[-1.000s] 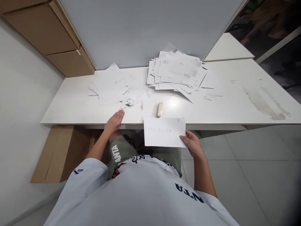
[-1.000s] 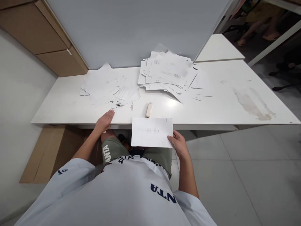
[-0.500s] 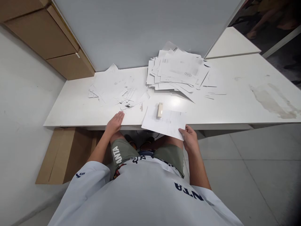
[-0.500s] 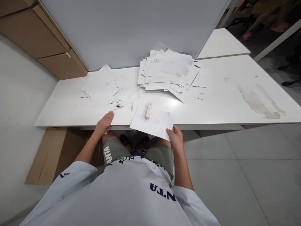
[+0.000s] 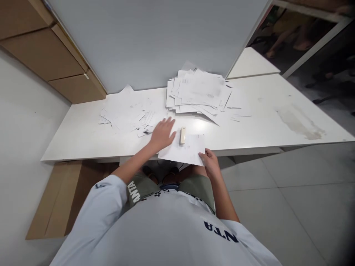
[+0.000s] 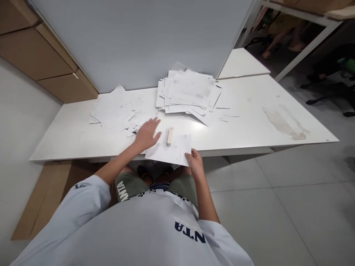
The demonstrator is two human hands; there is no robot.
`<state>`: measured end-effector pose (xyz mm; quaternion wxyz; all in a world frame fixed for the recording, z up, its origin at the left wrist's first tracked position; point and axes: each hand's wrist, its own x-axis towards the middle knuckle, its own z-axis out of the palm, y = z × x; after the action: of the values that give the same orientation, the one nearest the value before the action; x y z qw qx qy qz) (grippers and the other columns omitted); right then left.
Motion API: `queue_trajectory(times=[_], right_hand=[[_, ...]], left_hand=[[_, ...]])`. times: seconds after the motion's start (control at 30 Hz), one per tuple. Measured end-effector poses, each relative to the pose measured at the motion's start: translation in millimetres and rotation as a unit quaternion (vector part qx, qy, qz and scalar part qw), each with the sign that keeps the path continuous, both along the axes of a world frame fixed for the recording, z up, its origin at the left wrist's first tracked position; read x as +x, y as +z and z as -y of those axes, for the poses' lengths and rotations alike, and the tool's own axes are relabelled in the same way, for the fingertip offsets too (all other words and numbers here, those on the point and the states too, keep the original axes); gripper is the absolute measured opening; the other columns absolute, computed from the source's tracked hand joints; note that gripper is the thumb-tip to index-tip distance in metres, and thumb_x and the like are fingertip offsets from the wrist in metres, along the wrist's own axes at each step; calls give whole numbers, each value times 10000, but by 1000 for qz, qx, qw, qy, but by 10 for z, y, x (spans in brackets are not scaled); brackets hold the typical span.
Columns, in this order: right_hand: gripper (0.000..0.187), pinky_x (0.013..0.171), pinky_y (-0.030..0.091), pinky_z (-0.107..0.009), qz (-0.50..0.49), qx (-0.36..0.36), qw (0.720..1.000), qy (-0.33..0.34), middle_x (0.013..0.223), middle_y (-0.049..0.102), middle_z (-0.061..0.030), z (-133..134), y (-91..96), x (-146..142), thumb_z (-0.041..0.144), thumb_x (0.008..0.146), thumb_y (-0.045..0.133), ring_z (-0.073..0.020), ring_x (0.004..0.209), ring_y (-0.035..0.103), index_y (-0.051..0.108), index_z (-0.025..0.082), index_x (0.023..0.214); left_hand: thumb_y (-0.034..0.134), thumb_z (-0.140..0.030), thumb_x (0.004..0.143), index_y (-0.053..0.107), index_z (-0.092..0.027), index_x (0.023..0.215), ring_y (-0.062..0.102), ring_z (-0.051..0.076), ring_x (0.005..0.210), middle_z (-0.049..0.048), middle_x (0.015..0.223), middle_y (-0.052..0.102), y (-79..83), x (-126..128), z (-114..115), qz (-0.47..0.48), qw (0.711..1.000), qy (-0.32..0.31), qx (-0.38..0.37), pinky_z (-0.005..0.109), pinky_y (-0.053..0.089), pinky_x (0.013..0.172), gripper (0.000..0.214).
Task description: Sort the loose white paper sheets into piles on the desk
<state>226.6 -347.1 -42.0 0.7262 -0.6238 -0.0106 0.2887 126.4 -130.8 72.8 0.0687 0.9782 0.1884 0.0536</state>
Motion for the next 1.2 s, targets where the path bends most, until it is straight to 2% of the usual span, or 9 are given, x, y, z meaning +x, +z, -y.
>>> queue_trajectory(times=[0.1,0.2,0.4,0.57,0.77,0.87,0.97,1.1,1.2], right_hand=[[373,657,506,-295,4,-17,1000,-8,833,731,-25,-81,-21,-18,345,523,725,-196,739,635,653,204,861],[360,670,515,-300,18,-14,1000,3,816,727,-12,-132,-29,-48,358,522,725,-190,717,633,634,221,842],[409,699,548,-337,44,-9,997,61,849,725,-33,-148,-17,-83,452,577,723,-225,800,669,594,226,894],[391,715,557,-341,47,-15,997,67,898,726,-53,-130,-18,-105,450,586,699,-229,816,675,600,219,885],[432,747,562,-360,89,-36,993,67,945,743,-58,22,-132,-214,457,622,685,-241,849,688,666,206,973],[439,663,554,-343,109,-79,991,24,840,746,-50,284,-163,-72,442,565,729,-240,742,683,696,190,923],[369,537,514,-322,170,-125,973,-93,715,718,-23,644,-117,218,424,559,747,-226,614,638,693,207,853],[322,497,485,-349,270,-127,924,-241,696,656,-25,973,80,615,435,623,713,-227,579,577,646,238,869],[337,615,513,-374,295,-89,897,-317,750,584,-36,863,269,918,444,615,697,-220,663,556,571,246,858]], left_hand=[[298,-458,978,339,-144,1479,275,258,1465,92,1533,413,-166,712,203,-7,997,-22,-72,396,267,1182,592],[400,-400,945,411,-137,1427,251,307,1465,121,1524,416,-410,1049,308,-30,996,-4,-80,459,233,1185,550],[363,-298,966,539,-100,1286,322,337,1417,172,1415,508,-657,1001,348,9,997,10,-76,486,254,1155,416],[370,-157,917,520,-107,1313,299,325,1429,179,1396,518,-638,953,428,7,997,24,-77,495,220,1164,426],[421,-170,879,474,-92,1368,335,372,1406,191,1438,491,-569,855,461,-13,990,85,-113,537,306,1103,498],[318,-312,965,324,-71,1469,426,307,1362,193,1362,566,-486,686,388,12,985,99,-142,458,382,1074,559],[257,-436,991,241,-138,1516,410,234,1390,136,1486,465,-413,283,293,81,973,62,-209,383,394,1100,603],[308,-388,986,383,-205,1441,307,192,1454,77,1523,425,-518,-635,204,168,967,37,-186,360,317,1180,496],[324,-338,978,424,-192,1403,339,209,1439,106,1498,449,-726,-1341,24,202,967,117,-107,389,357,1161,460]])
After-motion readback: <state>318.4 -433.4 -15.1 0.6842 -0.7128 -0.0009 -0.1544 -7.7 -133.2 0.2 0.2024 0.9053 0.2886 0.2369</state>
